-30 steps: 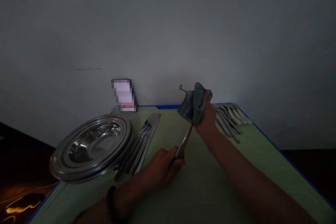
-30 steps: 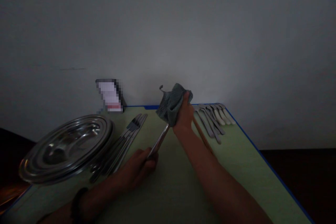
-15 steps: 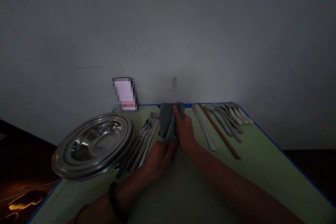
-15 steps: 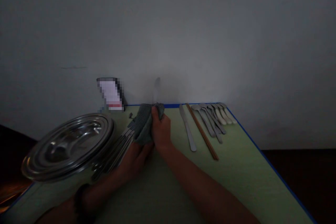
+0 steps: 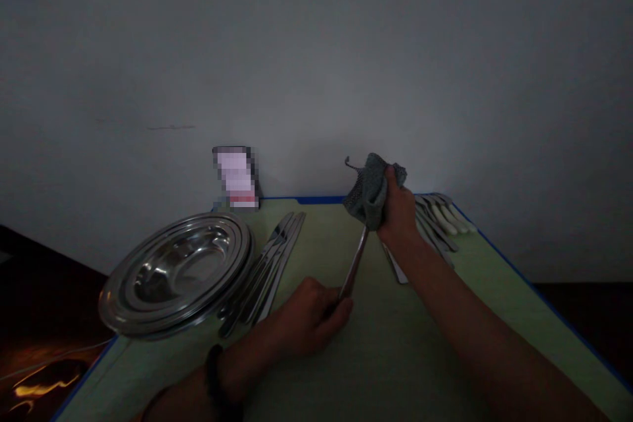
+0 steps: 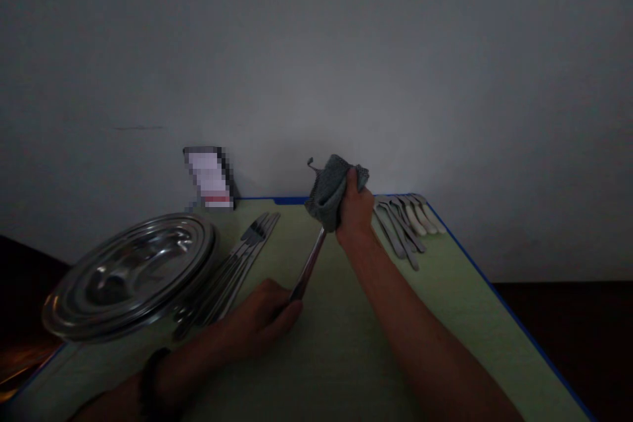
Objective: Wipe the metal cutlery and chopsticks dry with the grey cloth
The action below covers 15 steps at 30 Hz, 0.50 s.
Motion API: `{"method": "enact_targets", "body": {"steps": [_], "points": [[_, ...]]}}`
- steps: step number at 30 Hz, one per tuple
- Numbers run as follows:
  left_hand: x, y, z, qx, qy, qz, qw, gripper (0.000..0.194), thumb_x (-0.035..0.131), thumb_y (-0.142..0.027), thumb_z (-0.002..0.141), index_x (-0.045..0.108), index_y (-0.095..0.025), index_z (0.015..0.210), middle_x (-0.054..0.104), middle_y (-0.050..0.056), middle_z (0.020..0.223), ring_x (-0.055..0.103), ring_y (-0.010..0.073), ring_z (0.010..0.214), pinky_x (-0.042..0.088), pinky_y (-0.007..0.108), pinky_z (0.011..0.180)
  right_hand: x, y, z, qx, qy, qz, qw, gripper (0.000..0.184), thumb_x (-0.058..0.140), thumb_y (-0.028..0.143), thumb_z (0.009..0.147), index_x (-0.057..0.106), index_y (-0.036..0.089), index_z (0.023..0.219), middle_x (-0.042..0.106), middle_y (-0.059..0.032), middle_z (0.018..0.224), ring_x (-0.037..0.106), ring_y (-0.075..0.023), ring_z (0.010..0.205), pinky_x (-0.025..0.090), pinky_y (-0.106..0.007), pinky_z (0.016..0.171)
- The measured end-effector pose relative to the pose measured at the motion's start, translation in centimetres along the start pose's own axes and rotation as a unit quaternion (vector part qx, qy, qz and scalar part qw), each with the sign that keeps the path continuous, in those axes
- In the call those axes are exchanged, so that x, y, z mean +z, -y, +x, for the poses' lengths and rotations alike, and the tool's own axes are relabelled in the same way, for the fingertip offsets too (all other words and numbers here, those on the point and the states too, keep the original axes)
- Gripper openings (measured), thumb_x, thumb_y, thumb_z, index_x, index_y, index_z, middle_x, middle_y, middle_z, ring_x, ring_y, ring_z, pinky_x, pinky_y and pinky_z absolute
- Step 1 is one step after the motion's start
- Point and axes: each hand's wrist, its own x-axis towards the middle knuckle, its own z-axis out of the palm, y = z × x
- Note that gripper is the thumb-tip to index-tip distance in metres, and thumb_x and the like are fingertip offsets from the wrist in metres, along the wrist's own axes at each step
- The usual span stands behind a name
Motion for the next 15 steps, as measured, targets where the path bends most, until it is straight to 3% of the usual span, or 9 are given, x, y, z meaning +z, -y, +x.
{"method": "enact_targets", "body": {"steps": [2, 4, 6, 10, 15], "points": [[-0.1, 0.0, 0.2, -0.035, 0.011, -0.108, 0.994, 0.028, 0.035, -0.029, 0.088, 0.048, -0.017, 0.067, 0.04, -0.005, 0.054, 0.041, 0.0087, 0.048, 0.032, 0.019, 0.048, 0.1, -0.1, -0.2, -0.017, -0.007, -0.009, 1.0, 0.047, 0.052, 0.057, 0.07, 0.061, 0.012, 0.076, 0.065, -0.0073, 0.077, 0.06, -0.0162, 0.069, 0.044, -0.026, 0.053], [-0.1, -0.1, 0.5, -0.07, 0.003, -0.199, 0.977, 0.023, 0.034, -0.031, 0.089, 0.051, -0.016, 0.086, 0.048, -0.004, 0.058, 0.048, 0.0102, 0.053, 0.037, 0.019, 0.051, 0.4, -0.6, -0.9, -0.038, 0.001, -0.051, 0.998, 0.05, 0.052, 0.06, 0.069, 0.061, 0.012, 0.074, 0.065, -0.0073, 0.075, 0.059, -0.017, 0.07, 0.043, -0.026, 0.054], [0.1, -0.1, 0.7, -0.11, -0.014, -0.224, 0.968, 0.026, 0.031, -0.036, 0.091, 0.048, -0.016, 0.095, 0.049, -0.005, 0.058, 0.048, 0.0106, 0.052, 0.038, 0.02, 0.051, 0.9, -1.2, -1.7, -0.055, 0.026, -0.092, 0.994, 0.052, 0.05, 0.062, 0.07, 0.062, 0.012, 0.071, 0.064, -0.0071, 0.071, 0.059, -0.0175, 0.07, 0.043, -0.026, 0.055], [0.2, -0.2, 0.7, -0.139, -0.029, -0.187, 0.972, 0.034, 0.029, -0.043, 0.092, 0.045, -0.018, 0.075, 0.043, -0.006, 0.054, 0.041, 0.0091, 0.048, 0.033, 0.019, 0.046, 1.1, -1.3, -1.3, -0.071, 0.039, -0.08, 0.993, 0.051, 0.051, 0.061, 0.069, 0.061, 0.011, 0.073, 0.063, -0.0066, 0.072, 0.058, -0.0163, 0.068, 0.043, -0.026, 0.056], [0.1, 0.0, -0.1, -0.118, -0.064, -0.228, 0.964, 0.044, 0.033, -0.049, 0.09, 0.045, -0.018, 0.062, 0.039, -0.005, 0.052, 0.038, 0.0092, 0.048, 0.028, 0.021, 0.045, -1.4, 0.8, 2.6, -0.047, -0.007, -0.011, 0.999, 0.046, 0.053, 0.057, 0.071, 0.061, 0.012, 0.077, 0.065, -0.0072, 0.078, 0.06, -0.0163, 0.071, 0.047, -0.027, 0.059]]}}
